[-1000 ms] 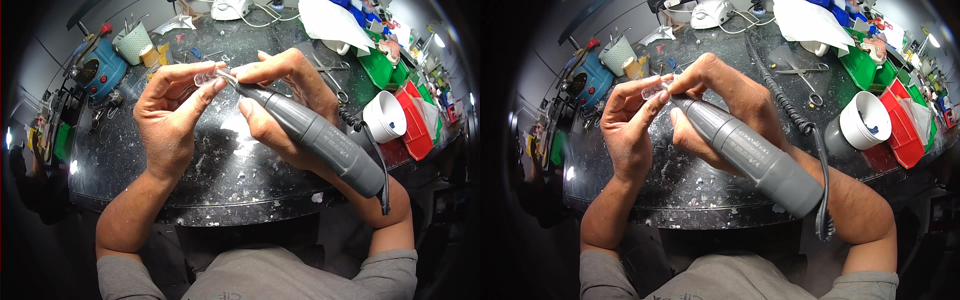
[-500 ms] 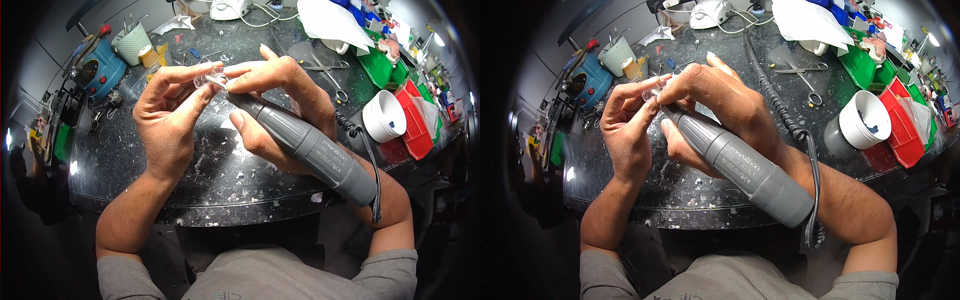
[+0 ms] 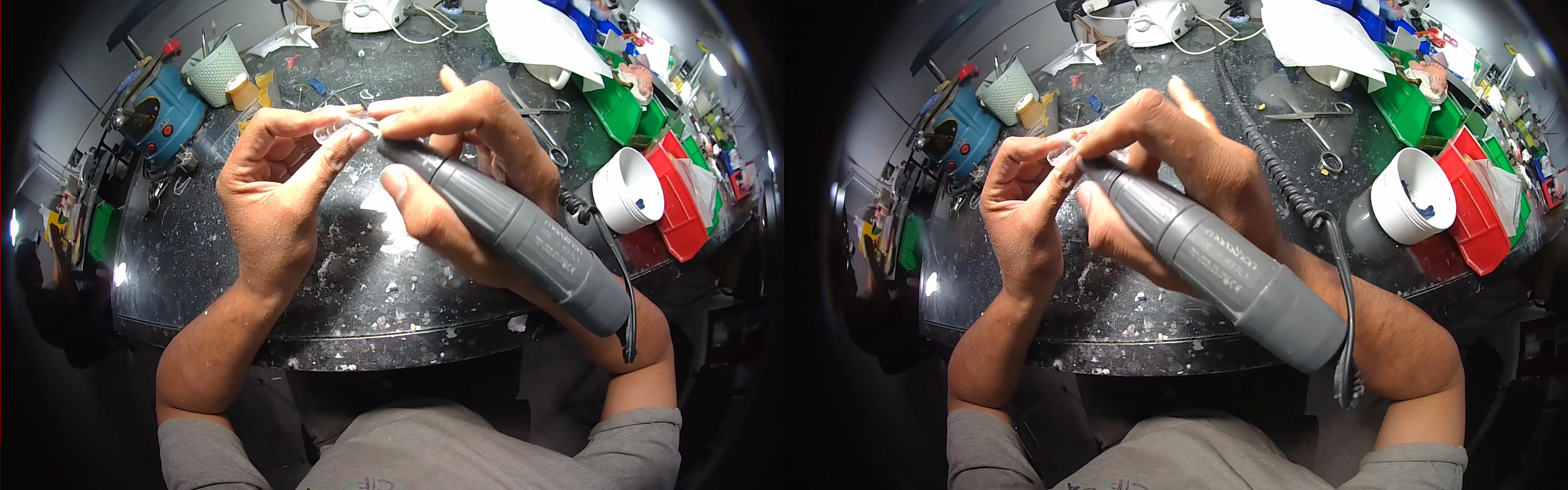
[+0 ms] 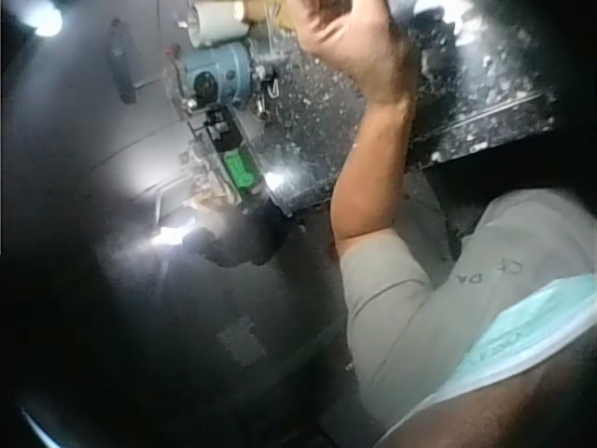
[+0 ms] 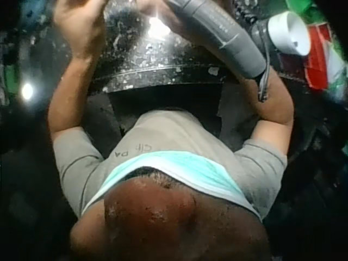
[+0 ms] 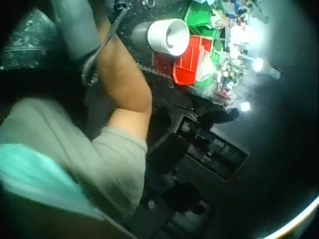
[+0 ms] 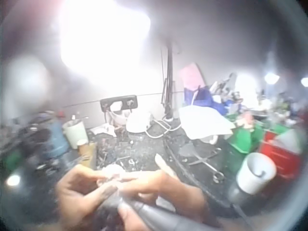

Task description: Grinding and smoothing the edges of a clear dental aligner using a micro-motor dental tool.

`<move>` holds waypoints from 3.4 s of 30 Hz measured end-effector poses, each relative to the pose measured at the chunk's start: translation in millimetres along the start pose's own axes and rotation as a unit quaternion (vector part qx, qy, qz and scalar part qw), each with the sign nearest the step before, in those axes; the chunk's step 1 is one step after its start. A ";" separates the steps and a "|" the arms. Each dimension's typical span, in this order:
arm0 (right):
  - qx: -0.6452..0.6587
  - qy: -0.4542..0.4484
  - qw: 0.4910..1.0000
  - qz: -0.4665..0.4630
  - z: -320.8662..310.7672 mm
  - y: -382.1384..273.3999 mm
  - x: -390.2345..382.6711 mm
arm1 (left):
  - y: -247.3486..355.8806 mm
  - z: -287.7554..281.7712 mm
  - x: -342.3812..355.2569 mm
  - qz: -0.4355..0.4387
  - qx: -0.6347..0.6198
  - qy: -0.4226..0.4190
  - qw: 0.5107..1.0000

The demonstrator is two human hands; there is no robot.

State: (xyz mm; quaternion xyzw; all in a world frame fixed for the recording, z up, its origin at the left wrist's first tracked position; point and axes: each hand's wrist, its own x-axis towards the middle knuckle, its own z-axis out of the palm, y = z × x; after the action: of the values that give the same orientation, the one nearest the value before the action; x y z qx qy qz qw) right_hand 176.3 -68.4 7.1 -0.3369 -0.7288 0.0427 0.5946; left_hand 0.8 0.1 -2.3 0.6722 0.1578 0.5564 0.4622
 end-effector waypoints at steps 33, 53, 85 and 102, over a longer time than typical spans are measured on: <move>-0.096 -0.026 0.994 -0.035 -3.3 -1.6 0.2 | -0.8 -1.5 1.5 0.053 -0.007 -0.009 0.999; 0.035 0.023 0.994 0.099 -4.6 8.2 7.2 | -2.8 -4.7 2.8 -0.006 -0.063 -0.007 0.998; 0.215 0.011 0.951 0.222 5.3 3.0 0.2 | -3.8 0.7 2.7 -0.043 -0.126 -0.039 0.990; -0.026 0.037 0.986 -0.163 -4.5 10.9 6.3 | 6.5 7.2 0.0 -0.091 -0.189 -0.040 0.977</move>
State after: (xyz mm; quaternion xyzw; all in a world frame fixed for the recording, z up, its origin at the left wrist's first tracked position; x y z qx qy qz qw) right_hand 184.7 -58.1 8.6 -0.2301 -0.7523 -0.0864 0.6112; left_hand 5.3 -6.5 3.2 0.5771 0.0919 0.5043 0.6357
